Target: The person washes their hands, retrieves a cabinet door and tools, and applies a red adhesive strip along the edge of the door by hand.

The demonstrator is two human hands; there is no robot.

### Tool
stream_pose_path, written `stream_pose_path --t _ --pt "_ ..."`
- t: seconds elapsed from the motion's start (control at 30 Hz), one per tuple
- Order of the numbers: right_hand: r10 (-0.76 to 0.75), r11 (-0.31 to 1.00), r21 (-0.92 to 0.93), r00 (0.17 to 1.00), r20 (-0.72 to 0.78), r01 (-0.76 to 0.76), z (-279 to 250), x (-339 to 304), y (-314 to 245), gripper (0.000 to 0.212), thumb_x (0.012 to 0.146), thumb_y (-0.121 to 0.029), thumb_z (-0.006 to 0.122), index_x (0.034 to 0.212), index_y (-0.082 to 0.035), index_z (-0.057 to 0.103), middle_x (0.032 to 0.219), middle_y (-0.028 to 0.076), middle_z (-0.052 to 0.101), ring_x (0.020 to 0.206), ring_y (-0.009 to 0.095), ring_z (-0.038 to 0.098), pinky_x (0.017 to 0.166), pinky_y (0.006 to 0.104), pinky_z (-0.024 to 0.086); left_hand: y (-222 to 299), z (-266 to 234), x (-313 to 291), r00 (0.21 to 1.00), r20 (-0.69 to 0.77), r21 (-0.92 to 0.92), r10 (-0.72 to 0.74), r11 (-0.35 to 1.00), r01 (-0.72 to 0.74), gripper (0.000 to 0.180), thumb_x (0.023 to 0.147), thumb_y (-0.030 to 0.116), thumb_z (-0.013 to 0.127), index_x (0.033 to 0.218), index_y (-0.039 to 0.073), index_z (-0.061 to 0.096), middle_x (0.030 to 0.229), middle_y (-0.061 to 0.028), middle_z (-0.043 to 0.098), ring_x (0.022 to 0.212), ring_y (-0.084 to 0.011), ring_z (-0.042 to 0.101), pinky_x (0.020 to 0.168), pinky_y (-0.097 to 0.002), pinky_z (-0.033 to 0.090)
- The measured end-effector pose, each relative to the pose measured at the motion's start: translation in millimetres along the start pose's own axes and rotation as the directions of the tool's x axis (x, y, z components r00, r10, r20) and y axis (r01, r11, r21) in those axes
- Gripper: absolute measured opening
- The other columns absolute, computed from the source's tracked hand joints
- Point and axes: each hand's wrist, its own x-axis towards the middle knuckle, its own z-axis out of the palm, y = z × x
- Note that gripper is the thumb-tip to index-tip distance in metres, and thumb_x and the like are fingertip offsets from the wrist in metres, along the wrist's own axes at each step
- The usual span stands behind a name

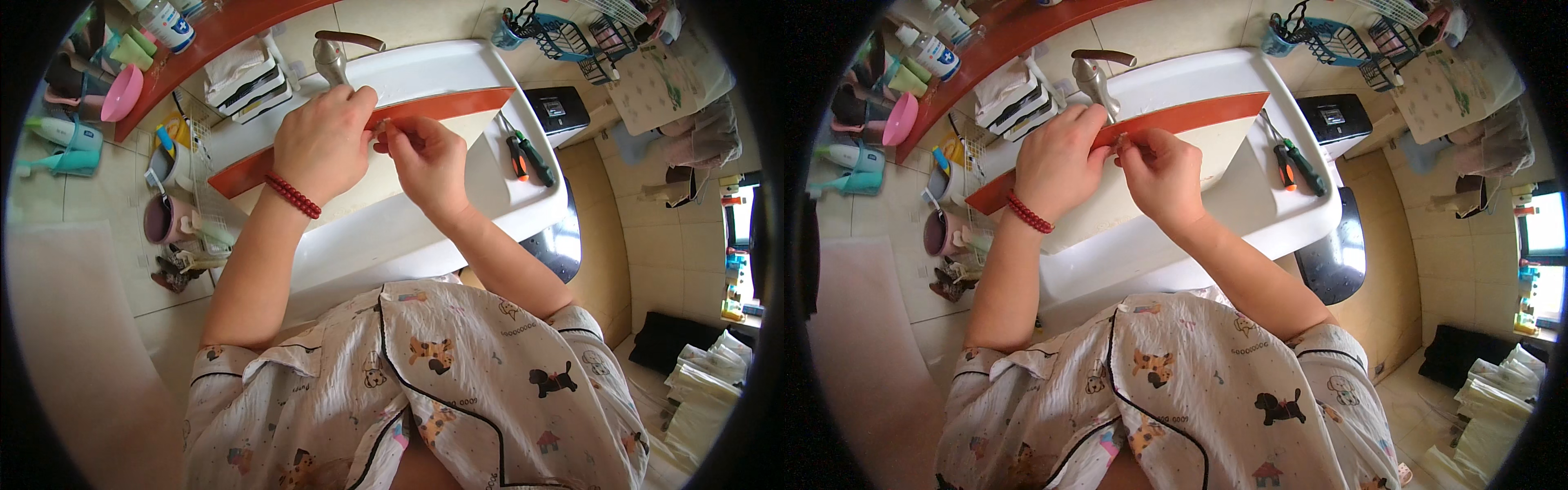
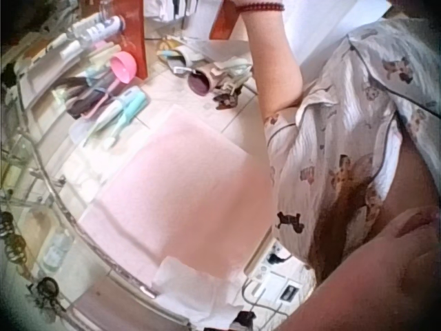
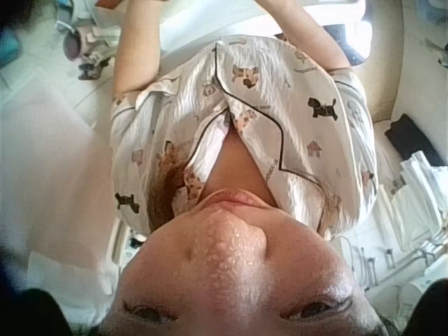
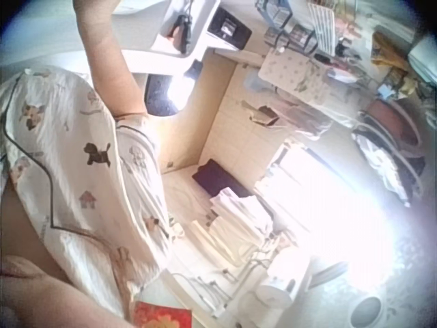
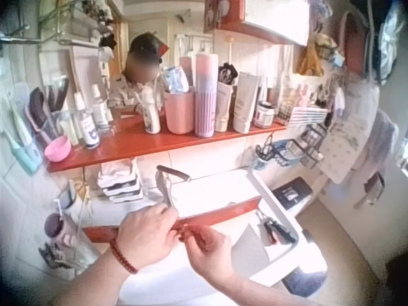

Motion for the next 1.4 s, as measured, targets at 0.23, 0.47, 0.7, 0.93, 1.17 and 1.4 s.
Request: stream_pose_path --t 0.23,0.47,0.7,0.93,1.17,1.4 --pt "-0.379 0.902 -0.202 0.924 0.050 0.381 -6 3 18 0.010 0.076 0.005 0.061 0.086 0.005 0.062 0.079 0.014 0.066 0.067 0.022 0.066 0.062 0.0295 0.054 0 1 1 1.000 0.013 0.022 -0.004 1.000 0.004 0.017 0.073 0.010 0.065 0.086 0.007 0.053 0.082 -0.0089 0.058 0.079 -0.0276 0.061 0.063 -0.0391 0.050" --pt "-0.534 0.784 -0.268 0.828 0.169 0.560 -15 7 24 0.015 0.075 0.007 0.061 0.090 0.004 0.060 0.082 0.013 0.066 0.071 0.024 0.065 0.062 0.0288 0.053 0 2 0 1.000 0.008 0.019 0.006 1.000 -0.006 0.018 0.073 0.011 0.065 0.086 0.007 0.053 0.083 -0.0089 0.058 0.079 -0.0274 0.061 0.063 -0.0389 0.050" --pt "0.464 0.730 0.351 0.803 0.374 -0.586 -27 9 -12 0.018 0.088 -0.014 0.058 0.098 0.001 0.062 0.088 0.010 0.066 0.084 0.020 0.066 0.076 0.0278 0.053 -1 2 -3 1.000 -0.001 -0.031 0.012 0.999 -0.012 0.022 0.074 0.010 0.065 0.087 0.006 0.048 0.085 -0.0108 0.056 0.076 -0.0332 0.058 0.061 -0.0422 0.047" --pt "0.629 0.699 0.110 0.681 0.376 -0.707 -29 32 -43 0.022 0.086 -0.013 0.058 0.100 0.004 0.062 0.089 0.013 0.067 0.079 0.021 0.067 0.069 0.0278 0.054 4 1 -6 0.999 -0.010 0.037 0.037 0.999 -0.036 0.015 0.073 0.005 0.062 0.083 0.006 0.051 0.079 -0.0087 0.056 0.076 -0.0266 0.060 0.061 -0.0384 0.049" --pt "0.302 0.946 0.077 0.940 0.158 -0.316 -7 11 -21 0.016 0.081 -0.002 0.052 0.084 0.010 0.062 0.074 0.012 0.065 0.062 0.015 0.064 0.057 0.0264 0.052 -2 1 -3 0.999 -0.007 -0.003 0.047 0.999 -0.048 0.013 0.072 0.001 0.057 0.083 0.004 0.051 0.080 -0.0107 0.057 0.076 -0.0287 0.060 0.062 -0.0392 0.049" --pt "-0.075 0.997 0.031 0.975 0.208 0.070 -13 2 9 0.010 0.080 0.001 0.056 0.085 0.008 0.061 0.074 0.013 0.065 0.065 0.014 0.065 0.058 0.0263 0.052 0 2 -3 0.999 -0.006 -0.010 0.054 0.998 -0.054 0.011 0.073 0.002 0.056 0.083 0.004 0.051 0.080 -0.0109 0.057 0.076 -0.0290 0.060 0.063 -0.0392 0.049"
